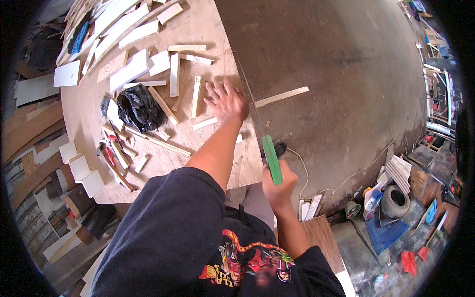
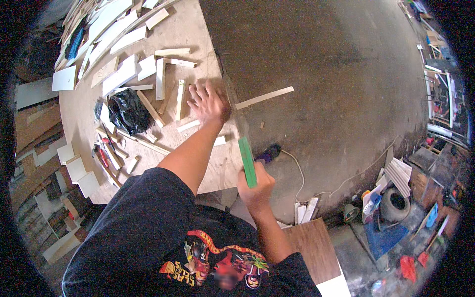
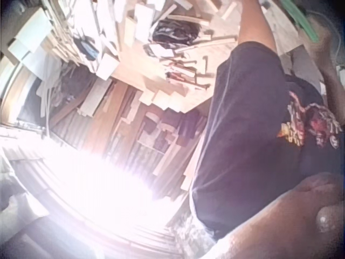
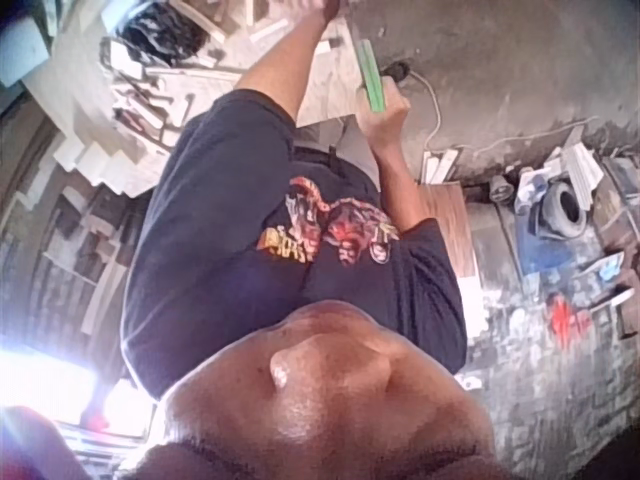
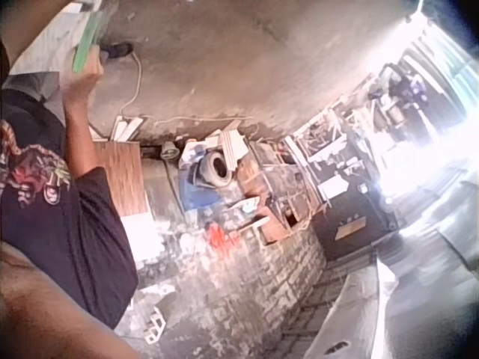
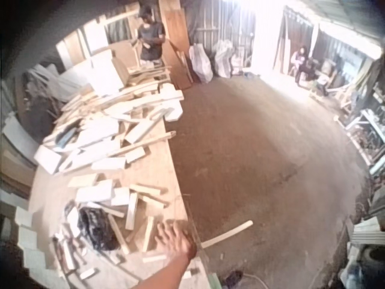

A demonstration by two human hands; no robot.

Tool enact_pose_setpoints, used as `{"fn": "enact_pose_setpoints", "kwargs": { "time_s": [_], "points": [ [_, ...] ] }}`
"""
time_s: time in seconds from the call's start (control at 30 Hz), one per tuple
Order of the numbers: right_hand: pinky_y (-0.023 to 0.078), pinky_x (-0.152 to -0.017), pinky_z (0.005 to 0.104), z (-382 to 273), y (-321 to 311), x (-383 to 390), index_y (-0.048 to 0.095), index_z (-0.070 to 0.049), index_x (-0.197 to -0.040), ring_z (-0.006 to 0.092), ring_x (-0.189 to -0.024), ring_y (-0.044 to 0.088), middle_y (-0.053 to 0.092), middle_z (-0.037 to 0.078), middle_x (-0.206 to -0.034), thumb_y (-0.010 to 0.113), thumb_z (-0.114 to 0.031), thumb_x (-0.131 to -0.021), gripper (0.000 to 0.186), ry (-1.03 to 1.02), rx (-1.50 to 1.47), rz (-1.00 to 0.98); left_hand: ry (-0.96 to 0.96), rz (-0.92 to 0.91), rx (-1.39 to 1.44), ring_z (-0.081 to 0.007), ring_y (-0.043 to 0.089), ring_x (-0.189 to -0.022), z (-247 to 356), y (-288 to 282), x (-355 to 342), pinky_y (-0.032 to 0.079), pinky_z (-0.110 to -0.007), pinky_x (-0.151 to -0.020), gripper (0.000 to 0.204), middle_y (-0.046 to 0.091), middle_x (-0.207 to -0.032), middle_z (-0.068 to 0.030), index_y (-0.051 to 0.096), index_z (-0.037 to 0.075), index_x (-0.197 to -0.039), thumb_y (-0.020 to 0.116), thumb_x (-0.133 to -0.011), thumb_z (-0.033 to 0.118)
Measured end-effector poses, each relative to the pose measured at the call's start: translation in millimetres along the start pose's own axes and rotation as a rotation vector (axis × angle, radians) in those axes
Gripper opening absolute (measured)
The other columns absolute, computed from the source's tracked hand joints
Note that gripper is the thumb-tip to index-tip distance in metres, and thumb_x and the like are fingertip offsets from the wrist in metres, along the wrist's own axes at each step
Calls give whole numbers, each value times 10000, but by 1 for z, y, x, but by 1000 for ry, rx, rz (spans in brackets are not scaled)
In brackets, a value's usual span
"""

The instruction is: The person assembles a small wooden zigzag structure by fitting white-painted wood pieces together and then saws a separate wooden strip on a workbench using a handsaw.

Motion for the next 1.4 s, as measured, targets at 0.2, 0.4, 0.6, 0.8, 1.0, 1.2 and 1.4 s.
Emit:
{"fn": "enact_pose_setpoints", "kwargs": {
  "time_s": [0.2, 0.4, 0.6, 0.8, 1.0, 1.2, 1.4],
  "points": [
    [483, -521, 431, -3, 2, -22, 586, -22, -767, 377, -564, 639, 585, 195, -630, 674, -10, -782, 90, 105, -42, -76, -18, -103, -25, -379, 24, -1548, 7, -10, -1, 102, -617, -1213, 561, 128, -1671, -145, 260, 128, -1555, 341, -1035, 322],
    [476, -518, 429, -14, -17, 0, 596, -14, -787, 378, -562, 639, 599, 208, -644, 681, -27, -805, 87, -7, -43, 4, -30, -125, 3, -390, 6, -1546, 4, -7, 3, 89, -621, -1213, 576, 122, -1670, -158, 249, 121, -1561, 353, -1030, 317],
    [489, -539, 440, -7, 7, -28, 537, -21, -734, 411, -589, 629, 581, 205, -633, 684, -32, -808, 164, 97, -47, -73, -28, -133, -19, -390, 2, -1546, 4, -8, 1, 90, -618, -1214, 582, 106, -1671, -166, 245, 118, -1561, 358, -1026, 315],
    [475, -516, 446, -3, 2, -29, 533, -20, -739, 412, -562, 624, 563, 200, -618, 683, -30, -812, 167, 88, -31, -70, -19, -114, -1, -392, 19, -1545, 8, -10, -1, 95, -620, -1212, 571, 115, -1666, -168, 263, 121, -1550, 375, -1017, 293],
    [481, -529, 450, -10, -9, -16, 540, -22, -744, 401, -595, 645, 589, 205, -638, 678, -31, -818, 156, 23, -18, -54, -36, -126, 18, -400, 34, -1541, 4, -7, 3, 98, -632, -1207, 579, 126, -1662, -172, 261, 117, -1546, 394, -1010, 290],
    [483, -544, 451, -2, 8, -33, 548, -21, -750, 400, -601, 639, 580, 209, -634, 678, -12, -803, 141, 43, -19, -66, -19, -79, 23, -402, 36, -1541, 3, -6, 1, 101, -635, -1205, 572, 138, -1659, -175, 284, 115, -1537, 402, -1005, 292],
    [472, -516, 455, -1, 11, -38, 537, -22, -733, 406, -565, 622, 566, 199, -617, 680, -7, -792, 156, 120, -103, -63, -8, -77, -11, -399, 39, -1541, 6, -5, 2, 104, -626, -1209, 577, 159, -1655, -176, 292, 113, -1538, 399, -1005, 306]
  ]
}}
Point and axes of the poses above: each hand's wrist, its own x-axis away from the middle knuckle, its own y-axis out of the palm, z = x × y, the point moved 5 cm from there along -x, towards the middle knuckle
